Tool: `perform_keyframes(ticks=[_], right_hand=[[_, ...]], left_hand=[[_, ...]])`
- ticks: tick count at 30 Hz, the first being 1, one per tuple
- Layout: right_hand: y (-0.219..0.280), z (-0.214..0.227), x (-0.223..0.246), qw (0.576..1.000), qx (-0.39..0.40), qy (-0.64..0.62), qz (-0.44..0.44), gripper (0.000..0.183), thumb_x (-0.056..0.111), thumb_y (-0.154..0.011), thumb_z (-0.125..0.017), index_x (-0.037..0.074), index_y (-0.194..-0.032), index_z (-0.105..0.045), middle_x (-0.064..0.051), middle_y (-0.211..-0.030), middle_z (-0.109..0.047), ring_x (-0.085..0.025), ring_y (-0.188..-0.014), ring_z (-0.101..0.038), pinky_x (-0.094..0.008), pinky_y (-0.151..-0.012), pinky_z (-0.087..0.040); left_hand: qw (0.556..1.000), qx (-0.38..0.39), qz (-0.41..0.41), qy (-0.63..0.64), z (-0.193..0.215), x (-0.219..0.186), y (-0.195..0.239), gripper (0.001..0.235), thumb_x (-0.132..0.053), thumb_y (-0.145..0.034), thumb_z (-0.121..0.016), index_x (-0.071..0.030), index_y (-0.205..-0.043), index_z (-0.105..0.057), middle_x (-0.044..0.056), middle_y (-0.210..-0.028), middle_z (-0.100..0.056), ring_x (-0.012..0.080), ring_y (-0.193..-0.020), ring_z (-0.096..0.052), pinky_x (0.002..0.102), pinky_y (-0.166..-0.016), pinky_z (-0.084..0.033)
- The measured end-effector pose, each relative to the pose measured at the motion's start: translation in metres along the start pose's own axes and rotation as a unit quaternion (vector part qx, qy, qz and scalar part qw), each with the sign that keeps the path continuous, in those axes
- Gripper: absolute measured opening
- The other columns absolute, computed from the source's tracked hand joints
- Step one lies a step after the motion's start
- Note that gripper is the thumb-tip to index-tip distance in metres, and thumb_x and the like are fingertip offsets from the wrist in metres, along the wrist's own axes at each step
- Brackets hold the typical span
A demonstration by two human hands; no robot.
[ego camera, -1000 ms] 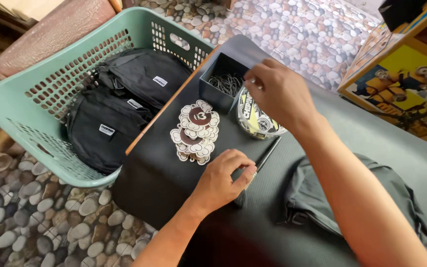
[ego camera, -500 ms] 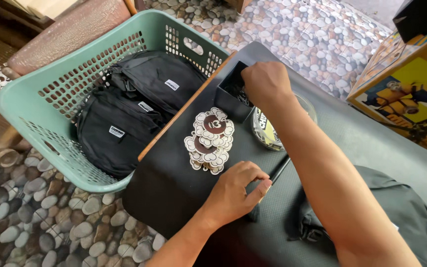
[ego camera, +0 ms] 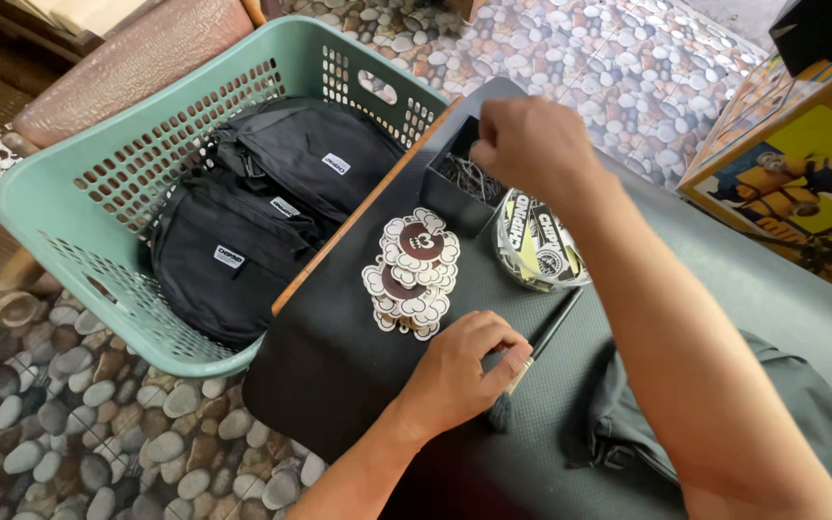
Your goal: The person retrieves a black bag from a basket, attaches a bear-shaped keychain to its zipper, brushes the bag with a makeup brush, and places it into a clear plastic bag.
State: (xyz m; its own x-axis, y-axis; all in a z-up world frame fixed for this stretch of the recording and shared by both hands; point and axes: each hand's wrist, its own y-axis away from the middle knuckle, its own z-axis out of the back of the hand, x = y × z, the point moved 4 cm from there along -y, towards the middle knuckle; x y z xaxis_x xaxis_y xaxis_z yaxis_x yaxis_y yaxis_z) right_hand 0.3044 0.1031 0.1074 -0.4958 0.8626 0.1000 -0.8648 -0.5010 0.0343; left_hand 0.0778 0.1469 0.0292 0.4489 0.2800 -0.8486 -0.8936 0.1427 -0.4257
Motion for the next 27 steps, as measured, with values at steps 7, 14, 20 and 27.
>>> perform_keyframes(ticks=[7,14,20,27], right_hand=[[0.024,0.037,-0.01,0.987,-0.008,-0.162,0.013,0.011,0.016,-0.1,-0.061,0.007,-0.102,-0.067,-0.01,-0.1,-0.072,-0.024,-0.083,-0.064,-0.041,-0.071,-0.052],[0.045,0.055,-0.019,0.951,-0.081,-0.298,0.022,0.012,0.012,-0.097,-0.067,0.011,-0.09,-0.058,-0.005,-0.077,-0.073,-0.012,-0.07,-0.066,-0.03,-0.061,-0.045],[0.084,0.072,-0.019,0.927,-0.089,-0.364,0.031,0.013,0.009,-0.101,-0.072,0.011,-0.103,-0.059,-0.004,-0.083,-0.075,-0.007,-0.075,-0.068,-0.023,-0.062,-0.045],[0.179,0.077,-0.052,0.925,-0.124,-0.359,0.014,0.012,0.014,-0.101,-0.074,0.011,-0.107,-0.065,0.001,-0.087,-0.066,-0.006,-0.082,-0.06,-0.024,-0.075,-0.047]], left_hand=[[1.0,-0.002,-0.013,-0.011,-0.004,0.005,0.002,0.016,-0.018,-0.101,-0.057,-0.01,-0.089,-0.062,0.003,-0.087,-0.065,0.0234,-0.084,-0.061,0.037,-0.084,-0.048],[1.0,0.004,0.004,-0.027,-0.004,0.004,0.001,0.019,-0.021,-0.102,-0.057,-0.01,-0.088,-0.064,0.002,-0.088,-0.066,0.0217,-0.085,-0.063,0.036,-0.083,-0.05],[0.999,0.015,0.023,-0.03,-0.004,0.004,0.0,0.02,-0.022,-0.101,-0.058,-0.01,-0.087,-0.065,0.002,-0.088,-0.066,0.021,-0.085,-0.063,0.036,-0.081,-0.049],[1.0,0.002,0.009,-0.029,-0.004,-0.002,-0.003,0.015,-0.018,-0.102,-0.059,-0.009,-0.092,-0.067,0.002,-0.09,-0.065,0.0165,-0.082,-0.062,0.03,-0.067,-0.049]])
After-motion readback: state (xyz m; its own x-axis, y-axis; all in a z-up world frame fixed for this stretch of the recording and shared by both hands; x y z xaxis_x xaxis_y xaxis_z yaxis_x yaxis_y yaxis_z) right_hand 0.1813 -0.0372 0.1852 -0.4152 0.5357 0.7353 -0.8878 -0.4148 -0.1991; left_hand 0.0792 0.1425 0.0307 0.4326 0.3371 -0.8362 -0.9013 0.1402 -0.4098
